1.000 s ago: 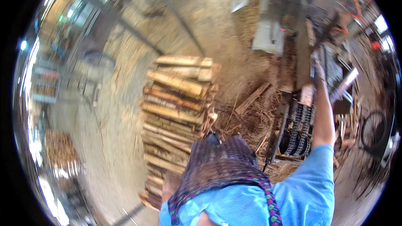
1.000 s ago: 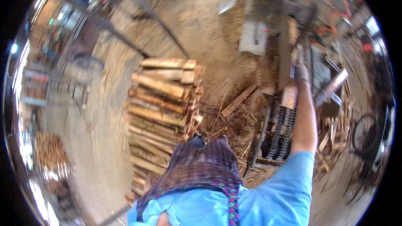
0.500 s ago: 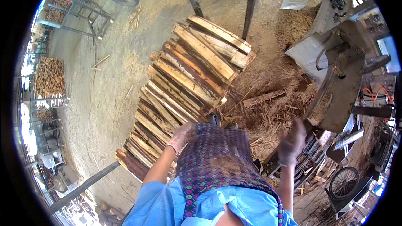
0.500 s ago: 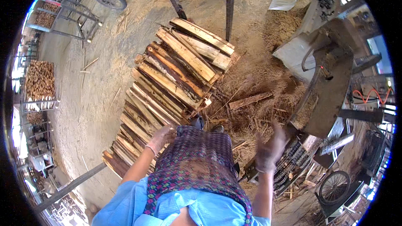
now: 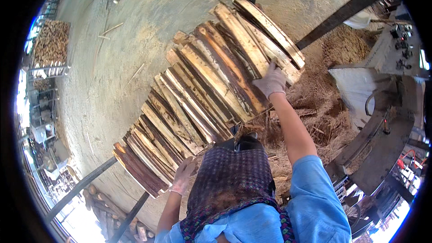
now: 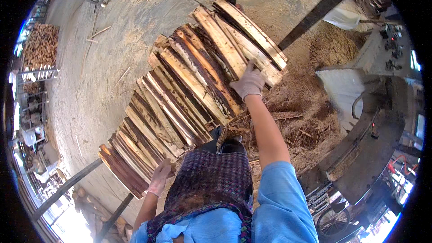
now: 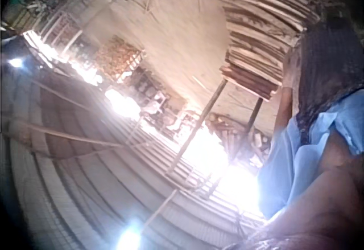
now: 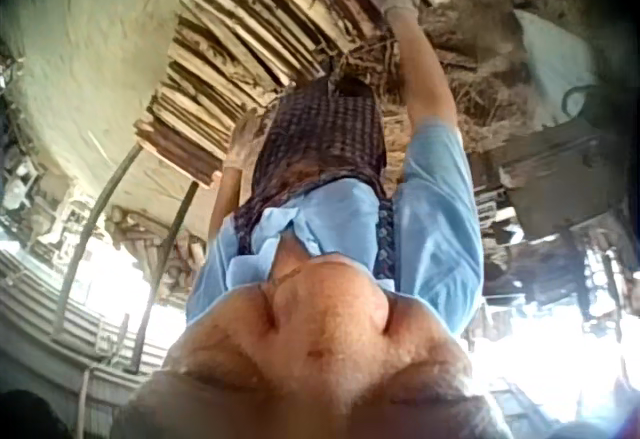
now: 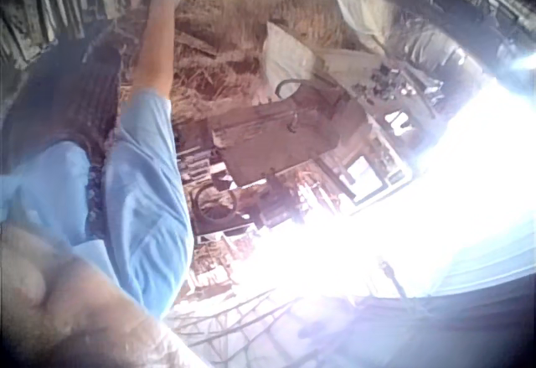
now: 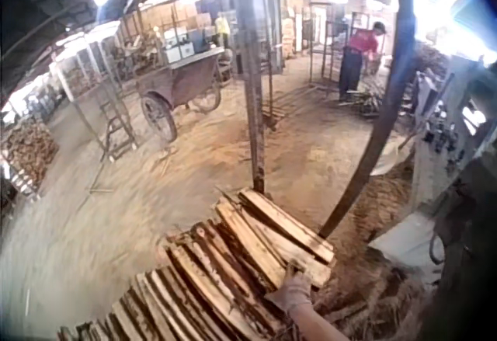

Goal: The person repeatedly picks up wooden planks from a pile and stacks them onto a growing pile. The person wears gloves and handles the wood by hand, occasionally adjusting the stack. Another person in a red shirt is visible in the background working with wood.

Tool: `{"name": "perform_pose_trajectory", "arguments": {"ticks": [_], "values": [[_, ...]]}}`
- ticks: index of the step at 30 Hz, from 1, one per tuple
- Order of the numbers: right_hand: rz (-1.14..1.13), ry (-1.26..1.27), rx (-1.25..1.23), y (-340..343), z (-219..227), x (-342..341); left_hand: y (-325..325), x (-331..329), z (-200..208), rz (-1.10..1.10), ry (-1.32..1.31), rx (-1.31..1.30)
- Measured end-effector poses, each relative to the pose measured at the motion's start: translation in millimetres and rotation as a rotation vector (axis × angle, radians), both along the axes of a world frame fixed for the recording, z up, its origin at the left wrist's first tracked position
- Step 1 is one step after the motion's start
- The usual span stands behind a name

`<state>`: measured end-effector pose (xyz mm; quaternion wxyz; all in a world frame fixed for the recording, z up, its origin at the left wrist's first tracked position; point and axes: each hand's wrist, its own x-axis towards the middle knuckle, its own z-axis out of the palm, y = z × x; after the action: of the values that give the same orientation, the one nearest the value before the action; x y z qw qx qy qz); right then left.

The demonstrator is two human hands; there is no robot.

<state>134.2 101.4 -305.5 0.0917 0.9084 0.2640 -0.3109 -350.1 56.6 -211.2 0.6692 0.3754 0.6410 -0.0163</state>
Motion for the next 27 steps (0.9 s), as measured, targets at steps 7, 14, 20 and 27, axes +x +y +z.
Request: {"name": "perform_pose_trajectory", "arguments": {"ticks": [7, 14, 20, 27], "values": [[-0.011, 0.12, 0.047, -2, 0, 33, 8, 14, -14, -0.039, -0.086, -0.047], [-0.216, 0.46, 0.413, -46, 18, 24, 65, 135, -2, -0.206, -0.287, -0.094], [-0.832, 1.357, 0.785, -137, 81, -91, 71, 255, -30, -0.142, -0.58, -0.146], [-0.665, 1.195, 0.874, -207, 115, -160, 29, 271, -6, -0.044, -0.729, -0.25]]}}
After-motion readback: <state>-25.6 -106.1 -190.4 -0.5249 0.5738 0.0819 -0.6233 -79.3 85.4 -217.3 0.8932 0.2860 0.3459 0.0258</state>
